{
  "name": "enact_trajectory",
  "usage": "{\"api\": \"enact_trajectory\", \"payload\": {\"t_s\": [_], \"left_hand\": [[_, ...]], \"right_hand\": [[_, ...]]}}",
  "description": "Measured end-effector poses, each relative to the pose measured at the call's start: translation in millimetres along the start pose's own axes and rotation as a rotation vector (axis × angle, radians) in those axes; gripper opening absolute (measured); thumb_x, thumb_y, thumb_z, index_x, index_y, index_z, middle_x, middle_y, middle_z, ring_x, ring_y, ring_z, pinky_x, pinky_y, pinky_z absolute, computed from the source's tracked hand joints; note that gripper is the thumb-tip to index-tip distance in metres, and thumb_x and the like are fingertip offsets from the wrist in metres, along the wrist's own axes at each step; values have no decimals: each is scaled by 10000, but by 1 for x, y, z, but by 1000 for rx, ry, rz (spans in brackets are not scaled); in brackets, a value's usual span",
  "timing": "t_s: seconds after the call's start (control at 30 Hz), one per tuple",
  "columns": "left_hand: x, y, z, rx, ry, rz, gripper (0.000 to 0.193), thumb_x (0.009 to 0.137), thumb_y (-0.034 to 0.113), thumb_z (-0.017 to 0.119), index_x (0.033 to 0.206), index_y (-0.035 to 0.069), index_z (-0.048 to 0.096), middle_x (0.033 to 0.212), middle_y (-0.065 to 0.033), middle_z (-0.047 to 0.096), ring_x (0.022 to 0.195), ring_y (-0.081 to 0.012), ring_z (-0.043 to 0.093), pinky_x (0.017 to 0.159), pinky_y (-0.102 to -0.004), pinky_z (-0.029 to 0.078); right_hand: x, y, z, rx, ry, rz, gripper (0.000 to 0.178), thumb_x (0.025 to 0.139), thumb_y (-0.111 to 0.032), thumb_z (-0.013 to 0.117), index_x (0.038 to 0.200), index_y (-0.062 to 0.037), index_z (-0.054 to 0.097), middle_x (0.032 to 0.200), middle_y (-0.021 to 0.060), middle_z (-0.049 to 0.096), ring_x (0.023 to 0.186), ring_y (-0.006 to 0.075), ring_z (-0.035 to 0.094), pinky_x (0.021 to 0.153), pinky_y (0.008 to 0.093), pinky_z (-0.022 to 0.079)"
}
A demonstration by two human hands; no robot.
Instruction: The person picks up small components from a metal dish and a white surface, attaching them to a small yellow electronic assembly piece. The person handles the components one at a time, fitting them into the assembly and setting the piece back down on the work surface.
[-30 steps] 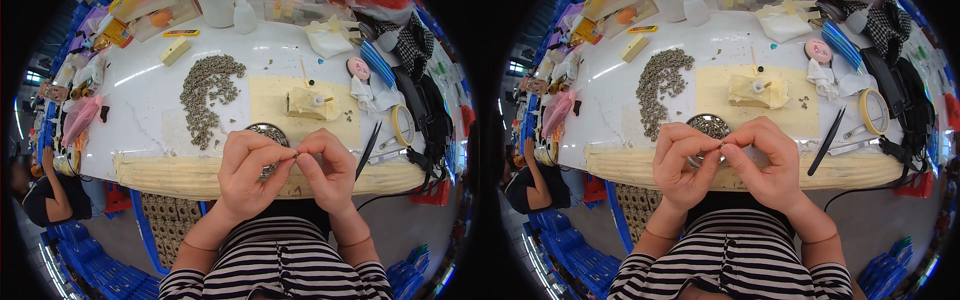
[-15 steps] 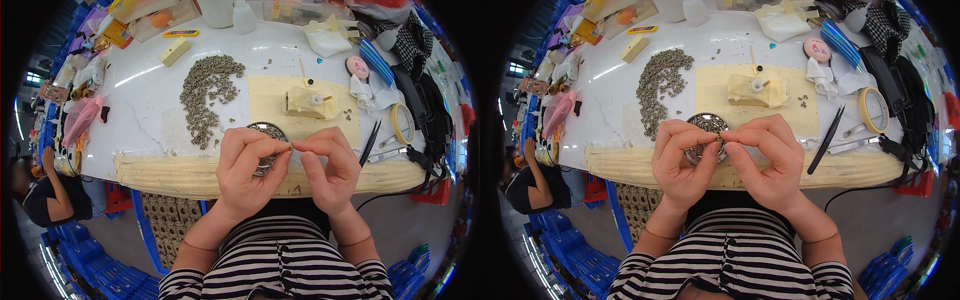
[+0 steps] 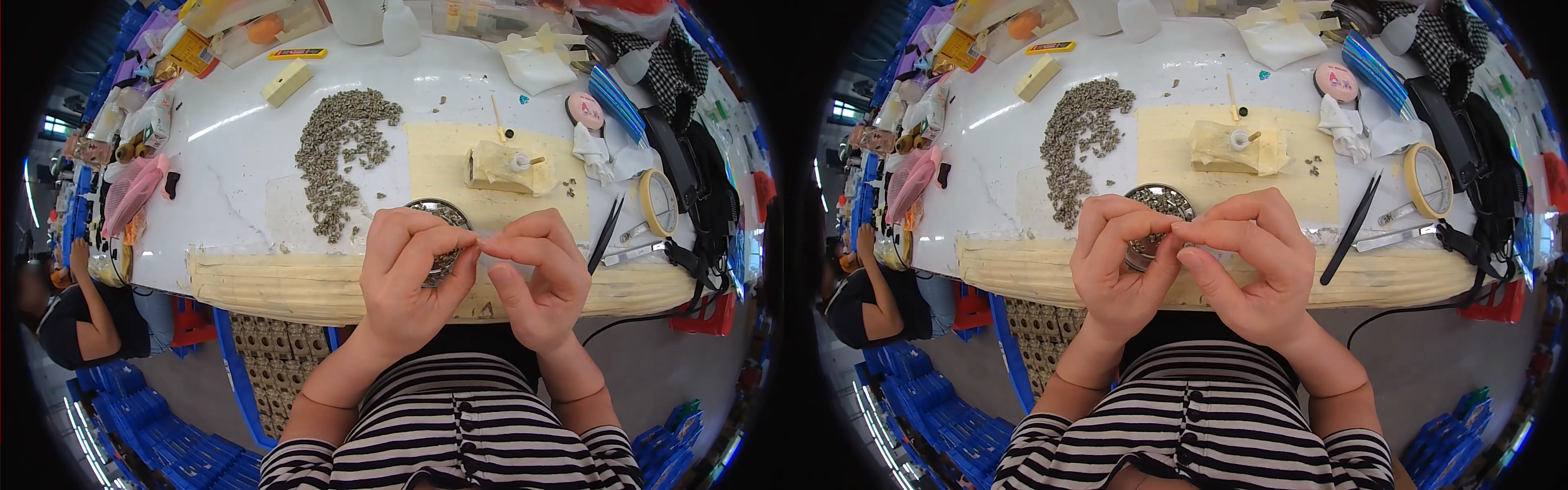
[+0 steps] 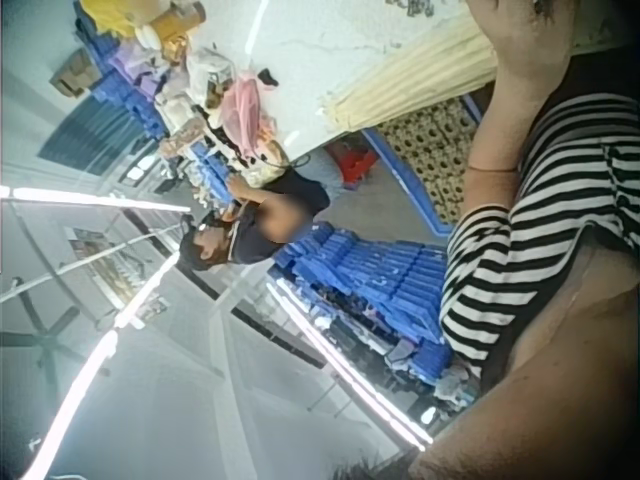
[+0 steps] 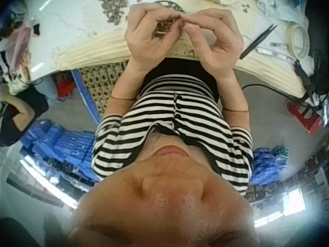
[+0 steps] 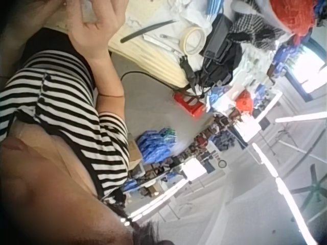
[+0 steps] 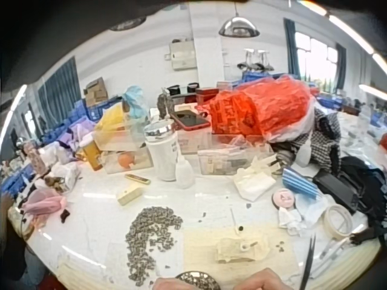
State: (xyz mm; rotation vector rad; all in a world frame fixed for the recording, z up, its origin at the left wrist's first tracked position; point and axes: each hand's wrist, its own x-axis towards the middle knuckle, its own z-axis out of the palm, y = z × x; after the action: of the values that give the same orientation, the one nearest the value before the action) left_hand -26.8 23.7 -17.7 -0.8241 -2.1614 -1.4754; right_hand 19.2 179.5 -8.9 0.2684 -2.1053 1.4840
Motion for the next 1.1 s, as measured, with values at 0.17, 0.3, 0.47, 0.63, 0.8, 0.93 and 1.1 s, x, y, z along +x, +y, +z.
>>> {"api": "enact_trajectory", "payload": {"t_s": [0.17, 0.3, 0.47, 0.63, 0.8, 0.93, 1.1], "left_hand": [[-1, -1, 0, -26, 35, -8, 223, 698, -30, 783, 889, 54, 706, 860, -56, 596, 782, -225, 554, 661, -305, 452], [0, 0, 0, -46, 18, 19, 226, 692, -26, 790, 886, 54, 706, 855, -55, 599, 778, -224, 553, 661, -305, 454], [0, 0, -1, -21, -5, 33, 202, 712, -22, 781, 885, 42, 698, 863, -61, 597, 780, -213, 557, 663, -296, 456], [-1, 0, 0, -2, 5, -8, 211, 695, -18, 786, 871, 56, 698, 856, -51, 587, 787, -228, 552, 661, -312, 454], [-1, -3, -1, 0, 8, 22, 185, 730, -24, 774, 888, 27, 694, 866, -67, 594, 785, -200, 563, 671, -284, 459], [-1, -2, -1, -24, 16, 46, 168, 751, -26, 771, 893, 14, 692, 868, -71, 596, 776, -181, 561, 673, -269, 453], [0, 0, -1, -9, 11, 51, 208, 707, -28, 787, 886, 39, 706, 845, -57, 601, 763, -209, 552, 662, -299, 446]], "right_hand": [[-1, 2, 3, -6, 7, 86, 154, 805, -27, 744, 959, -24, 743, 874, 91, 650, 784, 187, 603, 698, 272, 478], [-1, 4, 5, 35, -26, 122, 118, 822, -28, 734, 939, -14, 732, 869, 93, 647, 788, 188, 605, 698, 274, 479], [-2, 4, 3, 52, -1, 140, 96, 813, -34, 742, 903, -10, 718, 863, 93, 648, 784, 190, 603, 695, 280, 478], [-2, 1, 2, 46, 16, 54, 140, 790, -31, 751, 929, -24, 741, 866, 91, 655, 777, 190, 601, 687, 277, 475], [-2, 0, 2, -12, 16, 47, 162, 795, -28, 745, 956, -32, 754, 865, 89, 656, 779, 189, 602, 687, 276, 477], [-3, 3, 6, 4, 6, 102, 117, 828, -35, 725, 944, -21, 743, 860, 89, 653, 780, 193, 601, 691, 281, 478], [-2, 3, 6, 40, -21, 160, 55, 874, -51, 695, 891, 0, 706, 852, 92, 647, 786, 201, 596, 700, 283, 474]]}}
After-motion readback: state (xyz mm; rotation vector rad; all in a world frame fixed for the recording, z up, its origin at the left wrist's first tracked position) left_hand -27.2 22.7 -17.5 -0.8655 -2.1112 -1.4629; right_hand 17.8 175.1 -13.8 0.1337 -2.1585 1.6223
